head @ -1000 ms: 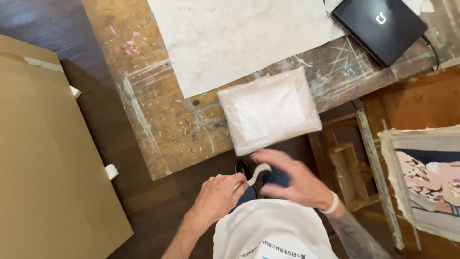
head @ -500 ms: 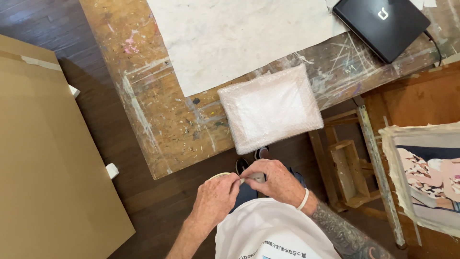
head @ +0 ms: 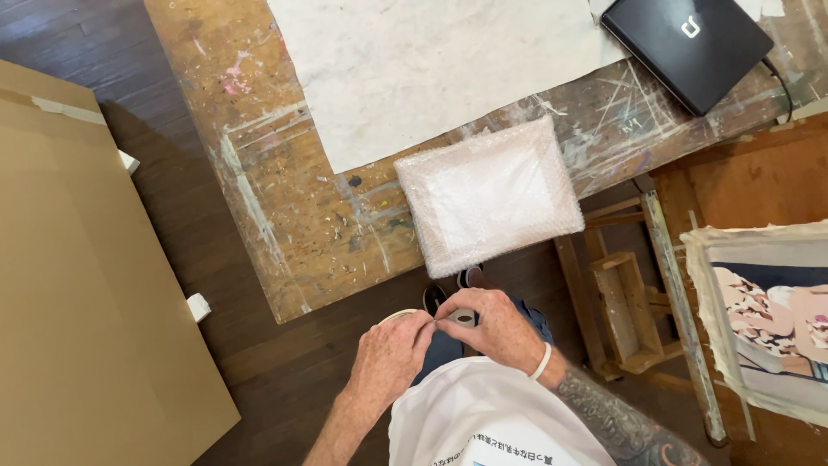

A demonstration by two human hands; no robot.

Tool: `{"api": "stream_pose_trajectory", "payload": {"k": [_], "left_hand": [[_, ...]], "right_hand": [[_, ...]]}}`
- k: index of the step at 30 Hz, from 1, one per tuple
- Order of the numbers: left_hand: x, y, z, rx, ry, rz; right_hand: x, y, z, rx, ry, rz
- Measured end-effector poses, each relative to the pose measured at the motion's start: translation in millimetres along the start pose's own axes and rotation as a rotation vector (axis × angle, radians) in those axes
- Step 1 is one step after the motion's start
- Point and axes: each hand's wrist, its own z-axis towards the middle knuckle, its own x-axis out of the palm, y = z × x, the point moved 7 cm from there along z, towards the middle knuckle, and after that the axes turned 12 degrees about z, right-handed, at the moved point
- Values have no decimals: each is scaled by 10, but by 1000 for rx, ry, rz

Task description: Wrapping a framed picture in bubble wrap and securing it with tape

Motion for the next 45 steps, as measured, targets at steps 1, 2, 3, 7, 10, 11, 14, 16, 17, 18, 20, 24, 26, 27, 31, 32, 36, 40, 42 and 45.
{"api": "stream_pose_trajectory", "payload": {"k": [1, 2, 3, 7, 10, 11, 14, 16, 17, 18, 20, 24, 26, 27, 31, 32, 36, 40, 42, 45], "left_hand": [[7, 24, 4, -12, -10, -23], [-18, 34, 25, -9, -6, -22], [-20, 91, 49, -78, 29, -205], [165, 229, 110, -213, 111, -818], [519, 725, 354, -414, 10, -733], [566, 836, 396, -410, 16, -726], [672, 1295, 758, -328, -227, -320], [1057, 1650, 1153, -106, -391, -34], [1144, 1741, 1337, -85, -382, -29], [1207, 1830, 1519, -90, -409, 81], [1253, 1884, 1760, -77, -424, 195], [1303, 1958, 2042, -153, -355, 401], [1224, 1947, 2069, -129, -366, 491], [1152, 1915, 2061, -180, -291, 551], [508, 956, 1824, -72, -393, 345], [411, 595, 1870, -55, -380, 360], [297, -914, 1896, 657, -405, 382], [813, -1391, 2064, 895, -365, 792], [918, -1415, 2196, 879, -389, 826], [1092, -1304, 2366, 848, -406, 918]], "right_hand": [[16, 2, -18, -97, -41, -62], [73, -29, -19, -94, -44, -61], [98, 42, -39, -233, -114, -187], [178, 244, -80, -528, -210, -410], [146, 369, -136, -523, -200, -382], [127, 387, -175, -519, -208, -381], [-77, 204, -225, -301, -241, -68], [-139, -124, -300, -55, -196, 194], [-209, -209, -370, -50, -219, 195], [-260, -377, -438, 65, -229, 267], [-345, -627, -608, 189, -256, 346], [-525, -964, -944, 340, -333, 732], [-587, -1062, -1060, 417, -395, 884], [-652, -1066, -1089, 377, -423, 935], [-865, -1185, -1213, 124, -453, 1030], [-967, -1168, -1202, 124, -474, 1046], [-1235, -1335, -1209, 200, -523, 1118], [-1420, -1452, -1330, 140, -585, 1156], [-1497, -1493, -1375, 102, -615, 1158], [-1497, -1583, -1443, 68, -720, 1177]]}}
